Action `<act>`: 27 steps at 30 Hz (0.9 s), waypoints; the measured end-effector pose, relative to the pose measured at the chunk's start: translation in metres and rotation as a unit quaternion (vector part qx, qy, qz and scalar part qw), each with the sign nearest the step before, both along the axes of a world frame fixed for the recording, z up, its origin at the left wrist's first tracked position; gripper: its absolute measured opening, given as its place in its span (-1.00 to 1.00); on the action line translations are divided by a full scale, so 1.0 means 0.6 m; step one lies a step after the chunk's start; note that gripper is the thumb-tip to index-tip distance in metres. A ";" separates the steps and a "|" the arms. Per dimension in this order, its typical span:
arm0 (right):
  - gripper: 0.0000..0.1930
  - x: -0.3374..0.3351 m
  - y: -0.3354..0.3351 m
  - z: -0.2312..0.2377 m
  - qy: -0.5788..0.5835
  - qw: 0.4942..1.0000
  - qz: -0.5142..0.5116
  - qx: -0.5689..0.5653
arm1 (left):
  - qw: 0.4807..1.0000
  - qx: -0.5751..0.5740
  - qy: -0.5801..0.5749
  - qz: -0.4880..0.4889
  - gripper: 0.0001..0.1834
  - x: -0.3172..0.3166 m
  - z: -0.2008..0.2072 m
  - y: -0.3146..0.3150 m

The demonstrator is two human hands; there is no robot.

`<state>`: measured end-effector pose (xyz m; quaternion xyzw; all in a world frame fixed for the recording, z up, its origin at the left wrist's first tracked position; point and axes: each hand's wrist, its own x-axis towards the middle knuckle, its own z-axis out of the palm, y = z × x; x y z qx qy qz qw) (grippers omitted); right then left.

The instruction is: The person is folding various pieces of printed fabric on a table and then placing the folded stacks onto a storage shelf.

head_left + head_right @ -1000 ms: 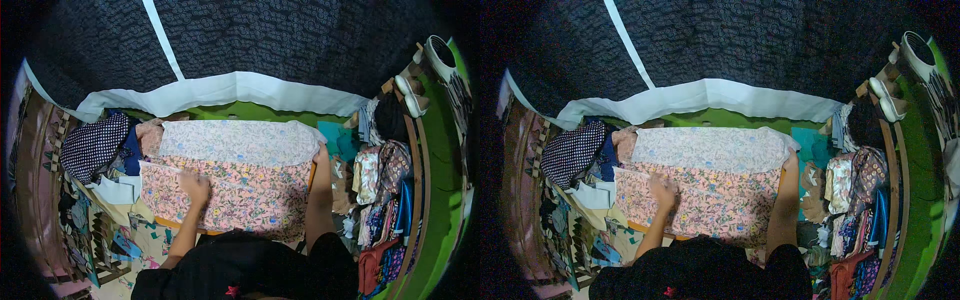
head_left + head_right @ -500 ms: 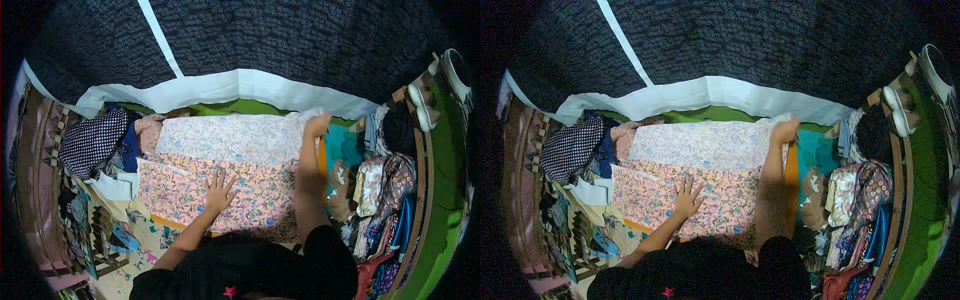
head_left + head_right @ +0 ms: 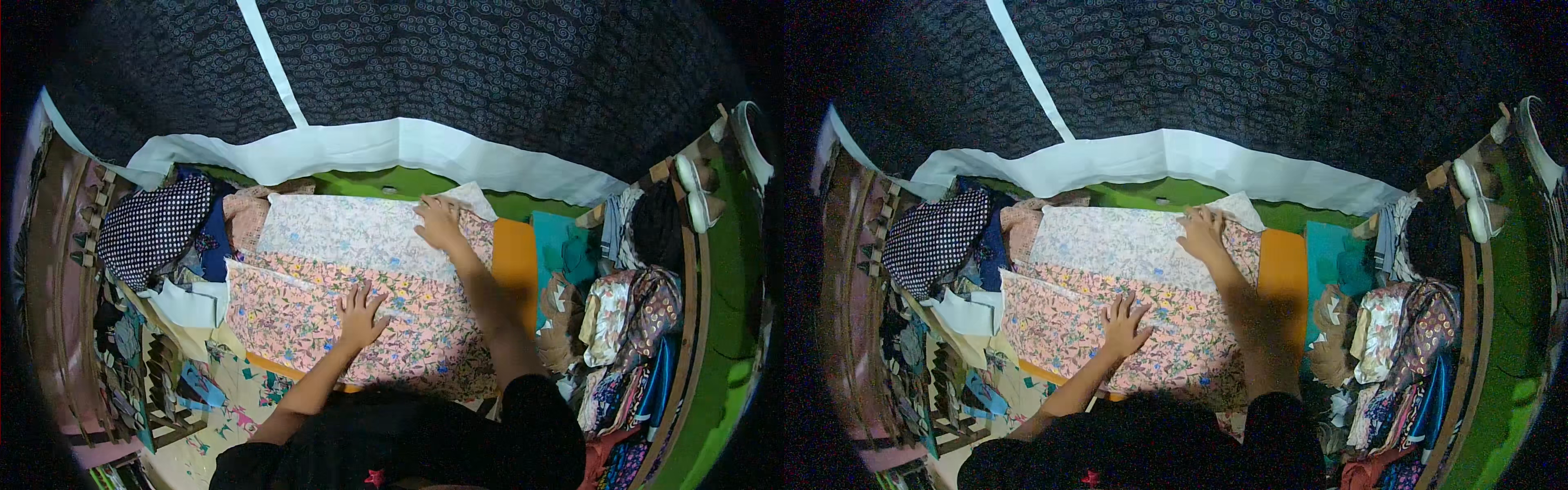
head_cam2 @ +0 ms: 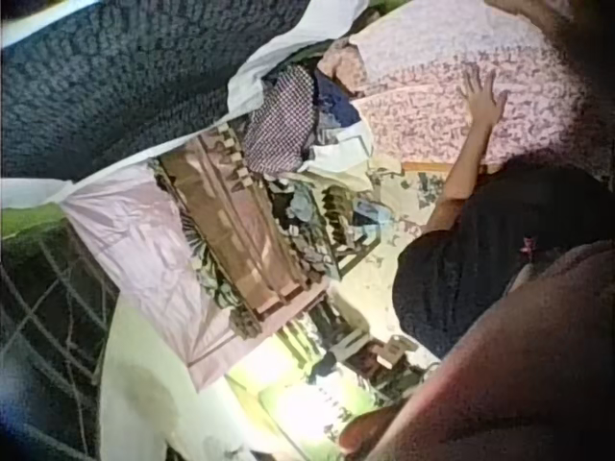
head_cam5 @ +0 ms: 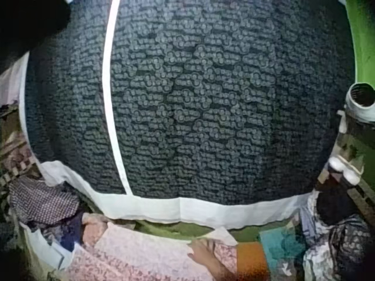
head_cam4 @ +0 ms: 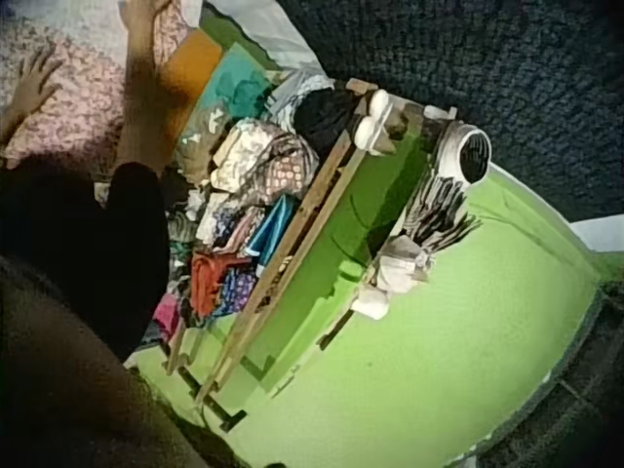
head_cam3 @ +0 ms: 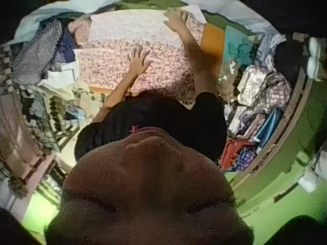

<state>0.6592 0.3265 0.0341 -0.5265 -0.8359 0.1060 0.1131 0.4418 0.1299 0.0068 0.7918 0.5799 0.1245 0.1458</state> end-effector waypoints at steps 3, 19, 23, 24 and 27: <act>-0.54 0.025 -0.077 0.000 0.053 0.977 -0.185 0.090 | 0.988 -0.011 -0.108 0.112 -0.58 0.030 0.025 0.051; -0.61 0.200 -0.140 -0.066 0.118 0.832 -0.522 -0.146 | 0.986 0.006 0.075 -0.146 -0.57 0.440 0.025 0.398; -0.69 0.172 -0.141 -0.048 0.175 0.846 -0.481 -0.149 | 0.966 -0.039 0.119 -0.227 -0.69 0.410 -0.060 0.492; -0.69 0.194 -0.159 -0.050 0.170 0.835 -0.502 -0.152 | 0.966 -0.032 0.081 -0.244 -0.73 0.438 -0.036 0.486; -0.72 0.211 -0.199 -0.063 0.229 0.847 -0.464 -0.123 | 0.989 -0.080 -0.104 -0.074 -0.56 0.467 0.037 0.541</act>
